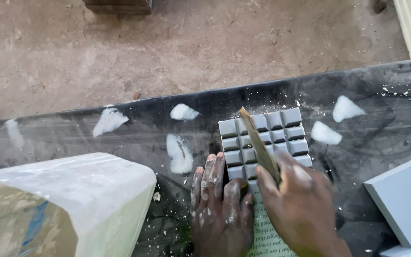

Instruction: Sanding the edges and surface of a decorative tile plaque to smooth it.

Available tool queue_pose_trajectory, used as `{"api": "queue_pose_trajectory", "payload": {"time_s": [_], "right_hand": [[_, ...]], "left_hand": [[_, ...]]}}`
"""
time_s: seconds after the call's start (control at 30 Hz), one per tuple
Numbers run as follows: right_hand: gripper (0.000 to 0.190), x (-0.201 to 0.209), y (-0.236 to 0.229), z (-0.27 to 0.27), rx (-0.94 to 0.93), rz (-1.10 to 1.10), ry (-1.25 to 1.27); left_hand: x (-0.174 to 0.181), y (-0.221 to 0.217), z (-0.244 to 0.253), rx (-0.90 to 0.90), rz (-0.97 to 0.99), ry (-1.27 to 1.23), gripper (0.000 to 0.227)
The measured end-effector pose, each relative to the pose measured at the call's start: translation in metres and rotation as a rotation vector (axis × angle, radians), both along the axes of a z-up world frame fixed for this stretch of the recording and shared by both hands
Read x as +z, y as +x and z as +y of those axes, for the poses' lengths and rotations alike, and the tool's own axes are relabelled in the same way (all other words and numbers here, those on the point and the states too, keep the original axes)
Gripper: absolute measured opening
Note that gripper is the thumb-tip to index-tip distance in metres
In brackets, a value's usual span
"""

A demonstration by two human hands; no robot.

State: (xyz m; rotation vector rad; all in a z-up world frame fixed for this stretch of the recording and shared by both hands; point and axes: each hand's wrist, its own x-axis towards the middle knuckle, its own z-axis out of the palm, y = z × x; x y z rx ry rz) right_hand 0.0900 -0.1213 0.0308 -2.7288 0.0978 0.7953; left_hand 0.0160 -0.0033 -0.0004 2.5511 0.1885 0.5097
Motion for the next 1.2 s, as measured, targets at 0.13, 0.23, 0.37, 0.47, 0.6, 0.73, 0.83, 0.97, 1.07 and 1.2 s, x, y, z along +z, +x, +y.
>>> {"api": "queue_pose_trajectory", "payload": {"time_s": [0.13,0.23,0.37,0.47,0.6,0.73,0.83,0.97,1.07,1.2], "right_hand": [[0.039,0.014,0.046,0.026,0.106,-0.298,0.19],[0.029,0.032,0.061,0.026,0.049,-0.356,0.34],[0.039,0.056,0.06,-0.002,-0.15,-0.264,0.379],[0.036,0.036,0.037,-0.049,0.078,-0.166,0.282],[0.045,0.03,0.04,-0.091,0.332,-0.153,0.167],[0.037,0.067,0.041,-0.066,0.225,-0.154,0.084],[0.074,0.098,0.016,-0.035,-0.347,0.238,0.253],[0.043,0.103,-0.011,-0.031,-0.516,0.108,0.451],[0.048,0.107,-0.041,-0.032,-0.613,0.095,0.521],[0.045,0.098,-0.076,-0.033,-0.731,0.087,0.678]], "left_hand": [[-0.005,-0.002,0.001,-0.034,0.053,0.011,0.04],[-0.001,-0.007,0.002,-0.046,-0.008,-0.041,0.036],[0.002,0.001,0.007,-0.04,-0.043,-0.076,0.03],[-0.003,-0.022,-0.004,0.045,0.011,-0.092,0.039],[-0.007,-0.069,-0.045,0.197,0.278,0.046,0.087],[0.011,-0.072,-0.053,0.113,0.19,0.107,0.108],[0.019,-0.064,-0.052,0.117,0.22,-0.046,0.106],[0.042,-0.043,-0.048,0.149,0.191,-0.362,0.081],[0.06,-0.027,-0.033,0.125,0.153,-0.311,0.07],[0.054,0.016,0.004,-0.087,0.14,-0.17,0.035]]}}
